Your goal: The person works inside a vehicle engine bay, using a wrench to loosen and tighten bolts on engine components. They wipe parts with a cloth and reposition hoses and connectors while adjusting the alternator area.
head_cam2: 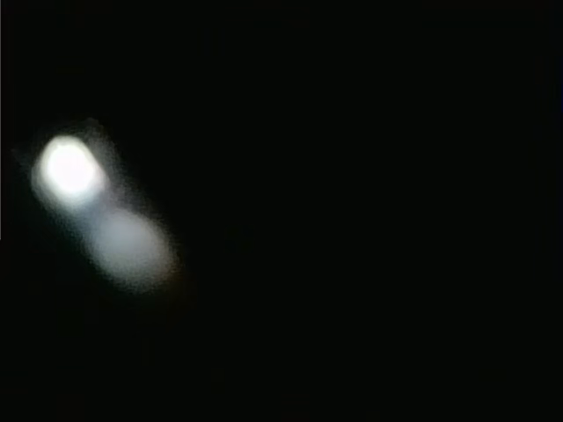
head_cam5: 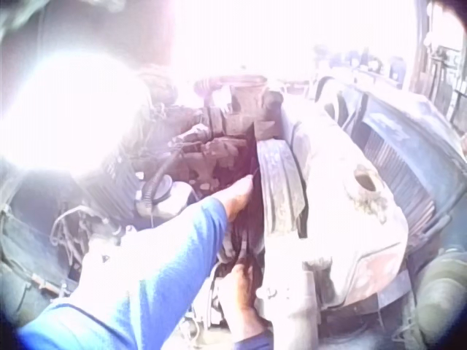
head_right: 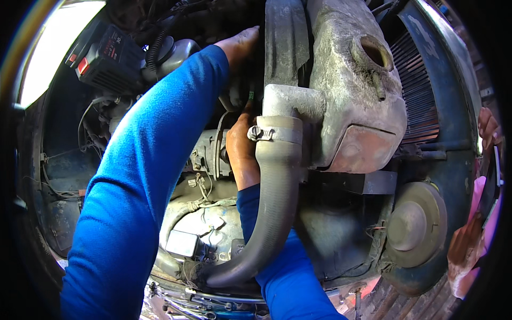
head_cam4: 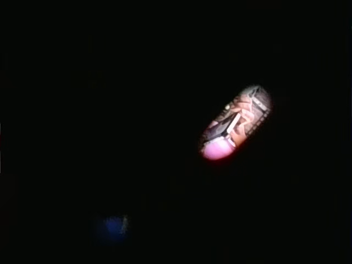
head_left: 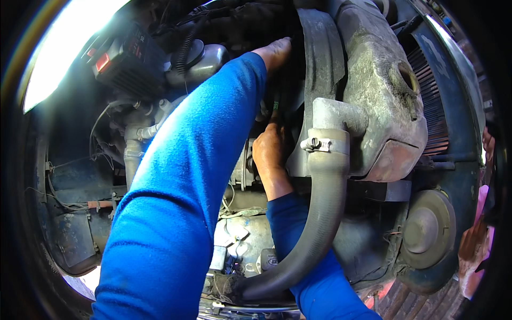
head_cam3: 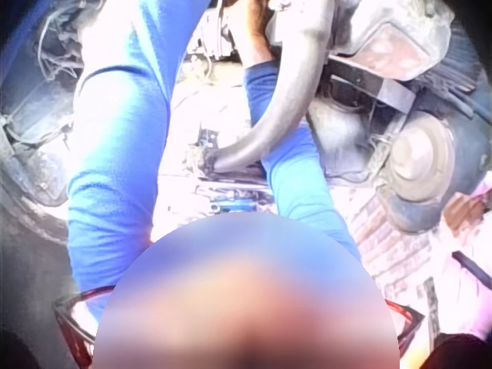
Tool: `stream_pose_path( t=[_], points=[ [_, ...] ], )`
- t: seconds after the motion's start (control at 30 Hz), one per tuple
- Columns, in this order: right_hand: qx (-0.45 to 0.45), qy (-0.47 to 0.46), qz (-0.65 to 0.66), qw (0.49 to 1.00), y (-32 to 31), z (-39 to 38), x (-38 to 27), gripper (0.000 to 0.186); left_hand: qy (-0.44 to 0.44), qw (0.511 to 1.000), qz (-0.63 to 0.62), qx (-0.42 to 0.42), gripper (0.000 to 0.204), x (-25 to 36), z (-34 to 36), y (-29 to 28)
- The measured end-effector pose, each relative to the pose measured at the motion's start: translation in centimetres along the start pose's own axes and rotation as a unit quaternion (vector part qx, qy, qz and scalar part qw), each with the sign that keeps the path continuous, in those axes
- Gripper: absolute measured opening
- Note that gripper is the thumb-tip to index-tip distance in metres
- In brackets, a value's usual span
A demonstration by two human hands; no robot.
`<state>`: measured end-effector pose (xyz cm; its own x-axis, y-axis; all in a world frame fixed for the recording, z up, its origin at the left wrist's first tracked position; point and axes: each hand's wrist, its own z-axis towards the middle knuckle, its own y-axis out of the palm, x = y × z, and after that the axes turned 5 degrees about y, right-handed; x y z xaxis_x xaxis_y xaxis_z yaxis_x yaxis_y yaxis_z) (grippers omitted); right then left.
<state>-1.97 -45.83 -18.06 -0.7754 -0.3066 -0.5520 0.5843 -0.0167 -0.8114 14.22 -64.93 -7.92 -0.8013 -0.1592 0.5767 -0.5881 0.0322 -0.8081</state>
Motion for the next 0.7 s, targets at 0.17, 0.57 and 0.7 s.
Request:
stream_pose_path(
  t=[0.17, 0.57, 0.7],
  points=[
    [-0.148, -0.04, -0.074, 0.985, -0.4, -0.7, 0.3, 0.062, -0.002, 0.977, -0.068, 0.203, 0.057, 0.6, -1.4, 0.5],
    [-0.182, 0.082, 0.055, 0.978, -5.7, -4.9, -0.9, 0.073, -0.059, 0.959, -0.185, 0.207, 0.036, 3.4, -28.5, -0.6],
    [-0.19, 0.019, -0.11, 0.975, -5.6, -5.2, -0.3, 0.067, -0.193, 0.964, -0.131, 0.123, 0.044, 0.0, -34.5, 2.0]
  ],
)
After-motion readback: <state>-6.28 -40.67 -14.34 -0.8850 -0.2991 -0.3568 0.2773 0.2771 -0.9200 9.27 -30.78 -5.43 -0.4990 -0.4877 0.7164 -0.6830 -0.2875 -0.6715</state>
